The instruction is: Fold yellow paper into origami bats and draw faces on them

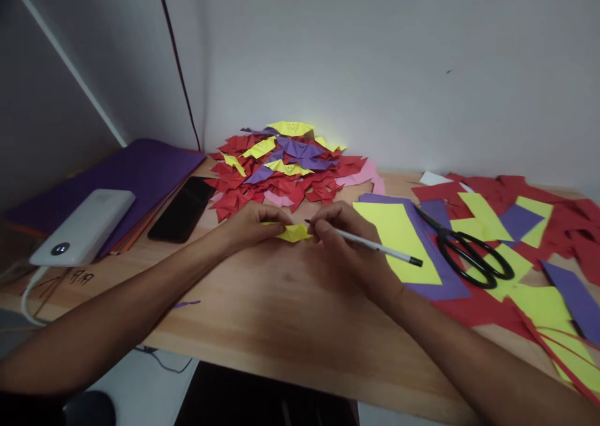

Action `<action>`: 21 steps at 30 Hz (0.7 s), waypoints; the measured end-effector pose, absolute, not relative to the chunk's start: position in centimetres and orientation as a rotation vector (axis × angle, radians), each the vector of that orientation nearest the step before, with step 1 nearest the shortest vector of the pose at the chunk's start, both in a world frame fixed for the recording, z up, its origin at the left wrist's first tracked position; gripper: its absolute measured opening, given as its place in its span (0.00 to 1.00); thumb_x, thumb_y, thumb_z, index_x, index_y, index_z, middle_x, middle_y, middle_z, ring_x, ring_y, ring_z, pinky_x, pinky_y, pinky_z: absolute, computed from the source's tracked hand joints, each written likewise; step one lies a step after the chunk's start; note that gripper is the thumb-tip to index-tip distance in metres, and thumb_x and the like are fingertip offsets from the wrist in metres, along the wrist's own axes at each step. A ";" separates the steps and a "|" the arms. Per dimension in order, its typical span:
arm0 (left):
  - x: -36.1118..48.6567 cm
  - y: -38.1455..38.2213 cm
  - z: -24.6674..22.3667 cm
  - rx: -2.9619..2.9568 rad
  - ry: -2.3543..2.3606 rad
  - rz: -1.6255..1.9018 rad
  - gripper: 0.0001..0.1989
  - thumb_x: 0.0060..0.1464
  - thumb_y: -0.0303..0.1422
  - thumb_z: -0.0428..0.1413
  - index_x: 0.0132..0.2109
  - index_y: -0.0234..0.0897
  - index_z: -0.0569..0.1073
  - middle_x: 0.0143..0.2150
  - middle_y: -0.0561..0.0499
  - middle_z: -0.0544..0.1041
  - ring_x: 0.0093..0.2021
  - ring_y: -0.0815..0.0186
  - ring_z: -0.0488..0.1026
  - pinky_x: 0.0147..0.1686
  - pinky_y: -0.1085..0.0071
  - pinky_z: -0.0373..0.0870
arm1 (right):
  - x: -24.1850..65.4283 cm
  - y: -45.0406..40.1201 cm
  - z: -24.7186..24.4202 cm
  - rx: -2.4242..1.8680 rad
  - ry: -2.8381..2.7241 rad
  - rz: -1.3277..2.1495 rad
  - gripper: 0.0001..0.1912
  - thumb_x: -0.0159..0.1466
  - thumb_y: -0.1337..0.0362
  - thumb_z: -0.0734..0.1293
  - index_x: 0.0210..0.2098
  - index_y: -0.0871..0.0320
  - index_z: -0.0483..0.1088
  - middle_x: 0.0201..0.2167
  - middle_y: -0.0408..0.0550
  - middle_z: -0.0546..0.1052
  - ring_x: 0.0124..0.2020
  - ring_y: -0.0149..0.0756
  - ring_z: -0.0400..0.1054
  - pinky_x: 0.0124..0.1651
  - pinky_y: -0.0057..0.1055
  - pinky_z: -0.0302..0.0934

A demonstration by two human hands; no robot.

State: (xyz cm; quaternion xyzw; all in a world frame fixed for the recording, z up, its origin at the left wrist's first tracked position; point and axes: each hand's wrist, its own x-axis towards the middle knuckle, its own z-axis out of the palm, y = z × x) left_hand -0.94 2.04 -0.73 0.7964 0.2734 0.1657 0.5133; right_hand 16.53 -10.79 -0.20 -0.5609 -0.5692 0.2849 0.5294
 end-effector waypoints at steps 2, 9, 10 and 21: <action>-1.1 1.9 -0.5 1.958 0.665 0.374 0.12 0.47 0.22 0.53 0.37 0.33 0.79 0.36 0.50 0.80 0.37 0.68 0.74 0.38 0.74 0.67 | 16.5 -11.0 -0.7 -1.394 -1.426 0.689 0.05 0.65 0.59 0.63 0.37 0.53 0.69 0.31 0.44 0.74 0.31 0.32 0.69 0.33 0.29 0.63; -1.7 0.8 -0.2 1.814 0.834 0.299 0.11 0.47 0.25 0.53 0.37 0.33 0.79 0.27 0.54 0.76 0.24 0.74 0.68 0.24 0.78 0.62 | 16.1 -11.1 -0.6 -1.584 -1.520 0.566 0.02 0.62 0.63 0.64 0.35 0.54 0.68 0.26 0.43 0.75 0.23 0.30 0.66 0.23 0.26 0.58; -1.7 0.6 -0.2 1.764 0.839 0.281 0.11 0.48 0.25 0.53 0.38 0.33 0.78 0.24 0.55 0.74 0.20 0.76 0.65 0.22 0.79 0.60 | 16.0 -11.0 -0.6 -1.605 -1.526 0.536 0.02 0.62 0.64 0.65 0.34 0.54 0.68 0.24 0.42 0.74 0.21 0.29 0.64 0.22 0.25 0.56; -1.8 -0.1 -0.3 1.617 0.744 0.242 0.09 0.48 0.26 0.55 0.37 0.31 0.77 0.17 0.58 0.67 0.15 0.78 0.61 0.17 0.82 0.55 | 15.3 -11.4 -0.3 -1.648 -1.661 0.459 0.02 0.60 0.66 0.64 0.31 0.55 0.68 0.20 0.40 0.73 0.17 0.27 0.62 0.20 0.24 0.55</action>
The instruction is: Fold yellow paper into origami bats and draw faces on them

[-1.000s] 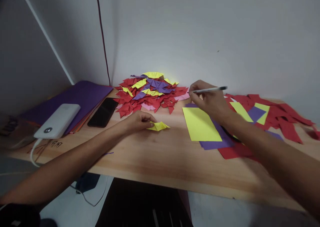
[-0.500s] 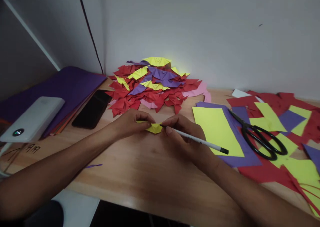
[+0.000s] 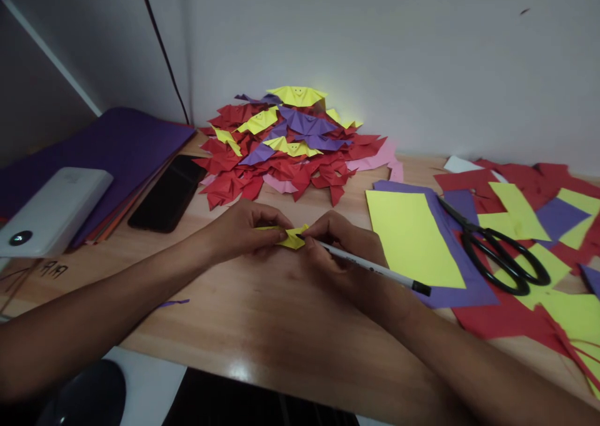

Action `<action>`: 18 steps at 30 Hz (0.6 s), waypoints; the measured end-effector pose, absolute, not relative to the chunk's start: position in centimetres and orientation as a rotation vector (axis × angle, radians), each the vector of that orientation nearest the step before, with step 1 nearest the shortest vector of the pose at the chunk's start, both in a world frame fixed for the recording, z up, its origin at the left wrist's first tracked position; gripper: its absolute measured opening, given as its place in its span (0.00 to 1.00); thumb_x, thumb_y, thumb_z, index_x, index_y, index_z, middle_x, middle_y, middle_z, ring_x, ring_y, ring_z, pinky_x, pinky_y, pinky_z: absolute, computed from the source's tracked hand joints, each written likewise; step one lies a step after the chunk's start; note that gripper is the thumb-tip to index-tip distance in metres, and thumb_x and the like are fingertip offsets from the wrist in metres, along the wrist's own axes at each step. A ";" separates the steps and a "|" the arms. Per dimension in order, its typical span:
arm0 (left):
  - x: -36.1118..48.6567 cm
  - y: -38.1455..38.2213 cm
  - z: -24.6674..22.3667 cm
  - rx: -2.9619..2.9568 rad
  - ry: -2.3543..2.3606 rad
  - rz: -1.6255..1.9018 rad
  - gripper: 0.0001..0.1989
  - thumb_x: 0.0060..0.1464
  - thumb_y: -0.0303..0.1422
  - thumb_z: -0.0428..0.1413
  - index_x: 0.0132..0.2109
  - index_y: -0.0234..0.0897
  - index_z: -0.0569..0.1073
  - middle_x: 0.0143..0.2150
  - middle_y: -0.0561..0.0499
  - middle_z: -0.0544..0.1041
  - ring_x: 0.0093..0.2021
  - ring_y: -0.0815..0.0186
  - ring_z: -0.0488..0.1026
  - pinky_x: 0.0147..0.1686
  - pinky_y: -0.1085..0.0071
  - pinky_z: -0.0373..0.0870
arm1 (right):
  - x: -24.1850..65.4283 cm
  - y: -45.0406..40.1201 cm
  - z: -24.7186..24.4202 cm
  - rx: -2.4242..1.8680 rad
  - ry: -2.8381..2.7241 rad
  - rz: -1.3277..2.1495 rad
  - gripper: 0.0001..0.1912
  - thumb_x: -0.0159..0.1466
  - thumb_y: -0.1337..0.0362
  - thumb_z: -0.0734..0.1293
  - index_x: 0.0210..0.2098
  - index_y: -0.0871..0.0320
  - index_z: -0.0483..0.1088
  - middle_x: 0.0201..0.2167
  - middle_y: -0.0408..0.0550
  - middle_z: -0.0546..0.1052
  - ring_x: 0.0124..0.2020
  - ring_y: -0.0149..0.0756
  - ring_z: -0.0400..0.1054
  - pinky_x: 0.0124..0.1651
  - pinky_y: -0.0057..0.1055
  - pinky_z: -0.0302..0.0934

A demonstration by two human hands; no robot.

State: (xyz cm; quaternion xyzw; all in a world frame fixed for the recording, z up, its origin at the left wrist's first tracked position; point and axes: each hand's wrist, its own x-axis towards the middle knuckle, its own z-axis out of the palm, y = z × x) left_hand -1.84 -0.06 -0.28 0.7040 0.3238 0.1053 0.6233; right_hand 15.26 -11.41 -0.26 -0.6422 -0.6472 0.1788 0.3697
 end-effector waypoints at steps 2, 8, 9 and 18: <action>-1.8 -0.1 -0.1 1.606 0.752 0.235 0.08 0.49 0.26 0.54 0.36 0.31 0.77 0.16 0.58 0.67 0.15 0.78 0.61 0.17 0.82 0.55 | 15.3 -11.4 -0.3 -1.651 -1.664 0.455 0.02 0.60 0.65 0.64 0.31 0.55 0.68 0.19 0.40 0.72 0.17 0.26 0.61 0.19 0.23 0.55; -1.8 -0.3 0.1 1.617 0.760 0.227 0.08 0.49 0.25 0.54 0.36 0.30 0.77 0.15 0.58 0.66 0.15 0.77 0.61 0.16 0.82 0.55 | 15.3 -11.4 -0.5 -1.644 -1.689 0.457 0.01 0.60 0.66 0.64 0.32 0.55 0.68 0.21 0.41 0.73 0.18 0.27 0.63 0.20 0.23 0.55; -1.8 -0.3 0.0 1.612 0.756 0.230 0.08 0.49 0.25 0.54 0.36 0.30 0.77 0.15 0.58 0.66 0.15 0.77 0.61 0.16 0.82 0.55 | 15.3 -11.4 -0.5 -1.648 -1.687 0.457 0.01 0.60 0.66 0.64 0.32 0.55 0.68 0.21 0.41 0.74 0.18 0.27 0.63 0.20 0.23 0.56; -1.8 -0.4 -0.2 1.587 0.726 0.242 0.08 0.48 0.26 0.55 0.35 0.30 0.77 0.17 0.58 0.67 0.16 0.78 0.60 0.17 0.81 0.56 | 15.3 -11.3 -0.3 -1.655 -1.699 0.461 0.03 0.61 0.64 0.64 0.31 0.55 0.69 0.20 0.40 0.72 0.17 0.26 0.62 0.19 0.23 0.54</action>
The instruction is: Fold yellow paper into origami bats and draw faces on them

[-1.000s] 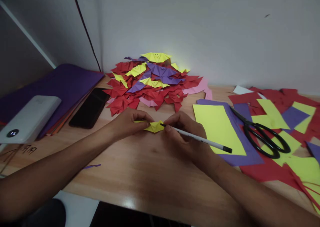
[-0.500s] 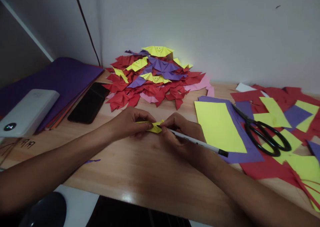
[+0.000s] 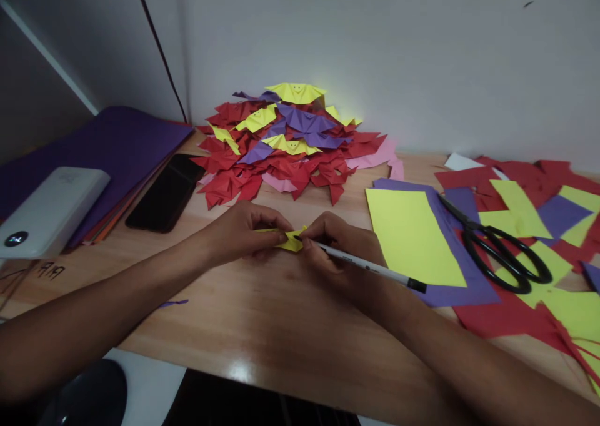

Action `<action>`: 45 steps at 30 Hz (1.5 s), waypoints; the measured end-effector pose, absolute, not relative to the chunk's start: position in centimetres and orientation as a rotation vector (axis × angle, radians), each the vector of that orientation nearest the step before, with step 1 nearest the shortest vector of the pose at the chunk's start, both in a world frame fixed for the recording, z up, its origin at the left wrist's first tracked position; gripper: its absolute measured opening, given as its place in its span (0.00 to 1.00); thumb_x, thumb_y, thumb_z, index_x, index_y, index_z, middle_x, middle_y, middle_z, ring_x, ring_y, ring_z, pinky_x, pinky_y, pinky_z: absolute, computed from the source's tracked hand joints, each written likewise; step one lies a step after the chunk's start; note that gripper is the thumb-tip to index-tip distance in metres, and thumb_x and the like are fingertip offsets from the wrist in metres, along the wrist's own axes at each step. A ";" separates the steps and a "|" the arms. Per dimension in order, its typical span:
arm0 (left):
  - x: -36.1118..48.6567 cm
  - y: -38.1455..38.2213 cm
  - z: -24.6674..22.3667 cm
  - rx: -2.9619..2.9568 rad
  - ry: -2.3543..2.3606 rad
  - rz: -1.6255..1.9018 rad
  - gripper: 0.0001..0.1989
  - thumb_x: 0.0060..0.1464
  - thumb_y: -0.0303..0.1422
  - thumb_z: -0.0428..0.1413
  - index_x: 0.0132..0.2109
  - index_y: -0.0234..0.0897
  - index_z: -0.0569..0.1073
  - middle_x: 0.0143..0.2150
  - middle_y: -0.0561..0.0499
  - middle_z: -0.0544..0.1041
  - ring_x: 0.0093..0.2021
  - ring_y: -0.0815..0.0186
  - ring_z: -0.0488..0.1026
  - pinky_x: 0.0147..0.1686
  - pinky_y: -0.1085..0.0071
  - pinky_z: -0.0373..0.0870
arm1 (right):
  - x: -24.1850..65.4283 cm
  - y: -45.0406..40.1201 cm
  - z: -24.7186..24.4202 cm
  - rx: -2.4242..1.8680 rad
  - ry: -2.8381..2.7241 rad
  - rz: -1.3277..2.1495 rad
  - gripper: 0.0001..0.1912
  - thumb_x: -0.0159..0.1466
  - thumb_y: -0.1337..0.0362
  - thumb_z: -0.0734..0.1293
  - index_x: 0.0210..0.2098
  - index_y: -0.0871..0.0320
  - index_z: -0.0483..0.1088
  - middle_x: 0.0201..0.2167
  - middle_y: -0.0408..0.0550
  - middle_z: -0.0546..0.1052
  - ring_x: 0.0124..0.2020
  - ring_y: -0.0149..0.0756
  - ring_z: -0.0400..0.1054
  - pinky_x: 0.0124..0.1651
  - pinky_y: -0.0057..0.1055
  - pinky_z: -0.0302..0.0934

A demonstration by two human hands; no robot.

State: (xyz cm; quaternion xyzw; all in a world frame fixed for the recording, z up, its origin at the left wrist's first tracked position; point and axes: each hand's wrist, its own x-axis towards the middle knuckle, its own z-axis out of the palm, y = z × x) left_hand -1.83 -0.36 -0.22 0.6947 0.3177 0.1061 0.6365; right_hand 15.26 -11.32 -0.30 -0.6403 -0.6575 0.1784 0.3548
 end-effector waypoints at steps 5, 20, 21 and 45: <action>-1.8 -0.4 0.0 1.572 0.746 0.228 0.08 0.48 0.26 0.55 0.35 0.30 0.77 0.17 0.58 0.67 0.16 0.77 0.60 0.17 0.80 0.56 | 15.0 -11.2 -0.1 -1.656 -1.701 0.487 0.04 0.61 0.64 0.64 0.30 0.55 0.69 0.19 0.41 0.72 0.18 0.27 0.62 0.20 0.23 0.54; -1.9 -0.3 -0.2 1.584 0.740 0.230 0.08 0.47 0.25 0.54 0.35 0.30 0.77 0.17 0.58 0.67 0.16 0.78 0.60 0.17 0.81 0.56 | 15.0 -11.2 -0.1 -1.688 -1.694 0.492 0.03 0.60 0.64 0.64 0.30 0.55 0.69 0.18 0.40 0.71 0.17 0.27 0.61 0.20 0.23 0.53; -1.9 -0.3 -0.2 1.585 0.742 0.232 0.08 0.47 0.25 0.54 0.35 0.30 0.77 0.16 0.58 0.67 0.16 0.78 0.60 0.17 0.81 0.56 | 15.0 -11.3 -0.1 -1.696 -1.691 0.490 0.03 0.60 0.64 0.64 0.30 0.55 0.69 0.18 0.39 0.71 0.17 0.26 0.61 0.20 0.23 0.53; -1.8 -0.5 0.0 1.579 0.779 0.213 0.08 0.47 0.25 0.54 0.35 0.30 0.78 0.16 0.58 0.67 0.15 0.77 0.60 0.17 0.81 0.56 | 15.0 -11.2 -0.2 -1.698 -1.717 0.493 0.03 0.60 0.65 0.64 0.30 0.55 0.68 0.18 0.40 0.73 0.17 0.27 0.62 0.19 0.23 0.54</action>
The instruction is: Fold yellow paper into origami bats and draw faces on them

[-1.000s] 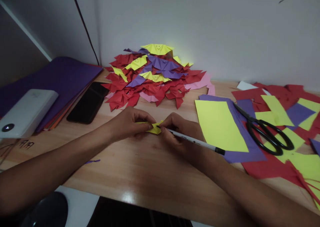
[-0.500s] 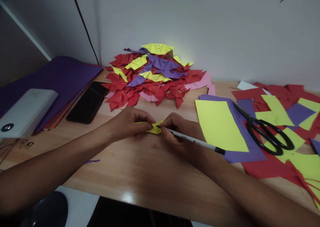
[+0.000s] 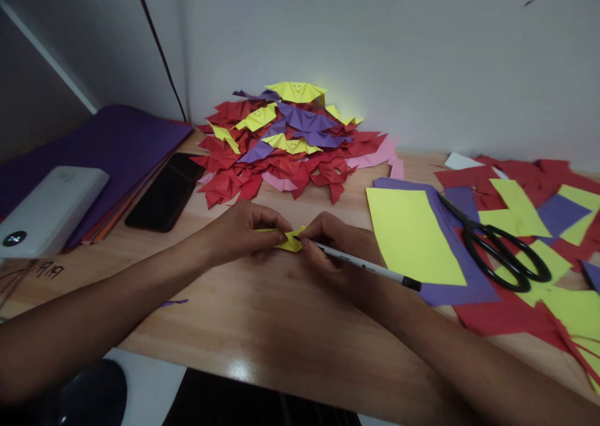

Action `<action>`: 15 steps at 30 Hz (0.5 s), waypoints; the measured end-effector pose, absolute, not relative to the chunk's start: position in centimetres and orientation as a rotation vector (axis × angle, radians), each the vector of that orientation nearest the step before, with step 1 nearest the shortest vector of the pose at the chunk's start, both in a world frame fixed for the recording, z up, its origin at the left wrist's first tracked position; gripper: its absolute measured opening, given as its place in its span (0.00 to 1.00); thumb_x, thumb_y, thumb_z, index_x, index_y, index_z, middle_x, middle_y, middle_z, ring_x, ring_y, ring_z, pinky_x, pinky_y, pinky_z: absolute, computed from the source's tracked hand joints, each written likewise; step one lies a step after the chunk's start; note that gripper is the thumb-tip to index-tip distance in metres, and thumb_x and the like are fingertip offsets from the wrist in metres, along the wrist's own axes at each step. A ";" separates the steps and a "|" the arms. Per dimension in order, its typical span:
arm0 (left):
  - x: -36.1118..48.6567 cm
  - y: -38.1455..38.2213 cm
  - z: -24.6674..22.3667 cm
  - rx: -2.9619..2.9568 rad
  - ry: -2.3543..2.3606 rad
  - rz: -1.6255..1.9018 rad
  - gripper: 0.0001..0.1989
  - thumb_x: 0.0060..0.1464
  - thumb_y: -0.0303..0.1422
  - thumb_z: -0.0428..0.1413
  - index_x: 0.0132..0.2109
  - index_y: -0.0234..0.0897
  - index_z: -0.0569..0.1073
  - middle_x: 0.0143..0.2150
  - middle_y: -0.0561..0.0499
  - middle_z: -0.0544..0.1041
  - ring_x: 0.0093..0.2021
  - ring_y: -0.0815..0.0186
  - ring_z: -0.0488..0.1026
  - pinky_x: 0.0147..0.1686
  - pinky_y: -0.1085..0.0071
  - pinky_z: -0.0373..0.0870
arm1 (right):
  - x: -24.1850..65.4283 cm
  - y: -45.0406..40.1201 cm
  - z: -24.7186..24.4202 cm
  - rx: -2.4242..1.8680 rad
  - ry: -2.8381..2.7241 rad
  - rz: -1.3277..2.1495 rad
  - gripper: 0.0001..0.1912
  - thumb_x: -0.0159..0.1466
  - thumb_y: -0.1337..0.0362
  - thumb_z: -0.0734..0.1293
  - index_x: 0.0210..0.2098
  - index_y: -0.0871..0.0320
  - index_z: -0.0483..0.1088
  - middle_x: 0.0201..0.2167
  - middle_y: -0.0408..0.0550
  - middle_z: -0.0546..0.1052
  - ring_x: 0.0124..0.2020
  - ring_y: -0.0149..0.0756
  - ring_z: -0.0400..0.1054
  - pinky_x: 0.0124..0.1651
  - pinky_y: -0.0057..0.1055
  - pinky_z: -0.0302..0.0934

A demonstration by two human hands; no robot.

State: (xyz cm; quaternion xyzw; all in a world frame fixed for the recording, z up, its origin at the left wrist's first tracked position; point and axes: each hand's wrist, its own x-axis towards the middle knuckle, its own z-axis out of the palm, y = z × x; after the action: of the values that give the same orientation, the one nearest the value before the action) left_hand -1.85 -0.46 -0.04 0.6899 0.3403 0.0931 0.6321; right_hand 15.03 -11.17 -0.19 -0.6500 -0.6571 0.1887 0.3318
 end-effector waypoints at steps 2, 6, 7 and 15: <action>-1.8 -0.4 0.0 1.584 0.772 0.218 0.09 0.47 0.25 0.54 0.35 0.30 0.78 0.16 0.58 0.67 0.15 0.77 0.60 0.17 0.81 0.56 | 15.0 -11.2 -0.3 -1.691 -1.727 0.485 0.02 0.60 0.64 0.64 0.30 0.55 0.69 0.18 0.40 0.72 0.17 0.27 0.61 0.19 0.23 0.53; -1.9 -0.4 -0.1 1.585 0.751 0.222 0.09 0.47 0.25 0.54 0.35 0.31 0.78 0.17 0.58 0.67 0.16 0.77 0.61 0.17 0.80 0.56 | 15.1 -11.2 -0.3 -1.699 -1.720 0.478 0.03 0.60 0.64 0.64 0.31 0.54 0.69 0.18 0.40 0.72 0.17 0.27 0.61 0.19 0.23 0.53; -1.9 -0.4 -0.1 1.585 0.753 0.221 0.09 0.46 0.25 0.54 0.35 0.31 0.78 0.17 0.58 0.67 0.16 0.77 0.61 0.17 0.80 0.56 | 15.1 -11.2 -0.3 -1.702 -1.720 0.480 0.03 0.60 0.64 0.64 0.30 0.54 0.69 0.18 0.40 0.72 0.17 0.27 0.61 0.19 0.23 0.53; -1.9 -0.4 -0.4 1.576 0.748 0.228 0.09 0.47 0.26 0.54 0.35 0.31 0.78 0.17 0.58 0.67 0.16 0.77 0.60 0.17 0.80 0.56 | 14.7 -11.4 -0.1 -1.702 -1.694 0.492 0.03 0.61 0.64 0.64 0.31 0.55 0.69 0.18 0.39 0.71 0.18 0.27 0.61 0.21 0.24 0.53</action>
State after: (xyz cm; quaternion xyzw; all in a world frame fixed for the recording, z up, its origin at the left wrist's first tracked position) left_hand -1.88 -0.43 -0.38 0.6901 0.3277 0.0998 0.6375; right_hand 14.72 -11.35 -0.08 -0.6534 -0.6503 0.1889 0.3382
